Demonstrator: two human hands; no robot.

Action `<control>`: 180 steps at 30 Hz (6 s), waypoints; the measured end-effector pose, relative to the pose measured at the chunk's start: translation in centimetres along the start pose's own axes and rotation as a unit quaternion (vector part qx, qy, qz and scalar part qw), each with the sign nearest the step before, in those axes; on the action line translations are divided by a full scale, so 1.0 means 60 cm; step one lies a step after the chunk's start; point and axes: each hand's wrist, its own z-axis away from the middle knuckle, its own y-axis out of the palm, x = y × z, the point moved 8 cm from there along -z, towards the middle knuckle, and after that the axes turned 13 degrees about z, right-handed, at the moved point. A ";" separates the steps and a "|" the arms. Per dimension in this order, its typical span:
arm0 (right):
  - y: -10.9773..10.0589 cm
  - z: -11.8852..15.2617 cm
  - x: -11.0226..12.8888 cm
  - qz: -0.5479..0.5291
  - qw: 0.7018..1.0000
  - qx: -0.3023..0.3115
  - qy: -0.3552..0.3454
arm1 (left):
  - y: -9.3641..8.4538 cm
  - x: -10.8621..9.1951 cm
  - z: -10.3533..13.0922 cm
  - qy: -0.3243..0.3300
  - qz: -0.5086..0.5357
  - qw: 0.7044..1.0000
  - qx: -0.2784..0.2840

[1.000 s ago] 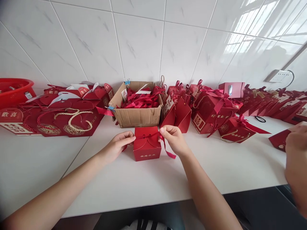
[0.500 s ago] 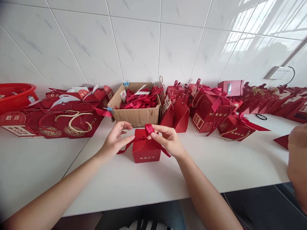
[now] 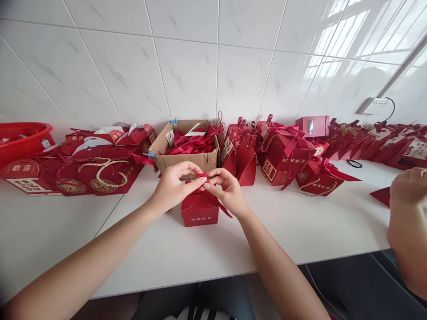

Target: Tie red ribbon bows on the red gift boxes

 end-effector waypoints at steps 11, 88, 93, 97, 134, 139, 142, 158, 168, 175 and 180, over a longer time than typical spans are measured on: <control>-0.008 -0.002 0.004 0.124 0.992 -0.034 -0.013 | -0.028 -0.034 0.012 0.160 -0.101 0.982 -0.027; 0.022 0.012 0.039 0.390 0.918 -0.001 -0.077 | -0.033 0.031 0.051 0.168 -0.108 0.978 -0.053; 0.018 0.011 0.028 0.418 0.907 -0.010 -0.051 | -0.023 0.012 0.056 0.249 -0.175 0.952 -0.022; 0.030 0.014 0.011 0.426 0.903 0.051 -0.014 | -0.022 0.017 0.052 0.236 -0.184 0.954 -0.005; -0.014 0.004 0.017 0.379 0.924 -0.004 0.044 | -0.031 0.073 0.042 -0.075 -0.024 0.986 0.146; -0.022 0.007 0.042 0.365 0.923 0.079 0.095 | -0.024 0.058 0.037 -0.059 -0.050 0.985 0.152; -0.029 -0.001 0.056 0.405 0.905 0.095 0.086 | -0.021 0.046 0.033 -0.031 -0.078 0.981 0.174; 0.012 0.011 0.037 0.327 0.934 0.098 -0.102 | 0.008 0.023 0.023 -0.012 -0.152 0.951 0.269; 0.028 0.032 0.055 0.404 0.882 0.090 -0.226 | 0.007 0.034 0.017 0.030 -0.148 0.956 0.252; 0.035 0.034 0.050 0.426 0.874 0.123 -0.200 | 0.003 0.046 0.008 0.021 -0.150 0.962 0.228; 0.034 0.033 0.047 0.450 0.863 0.102 -0.205 | 0.003 0.063 0.003 0.013 -0.130 0.968 0.213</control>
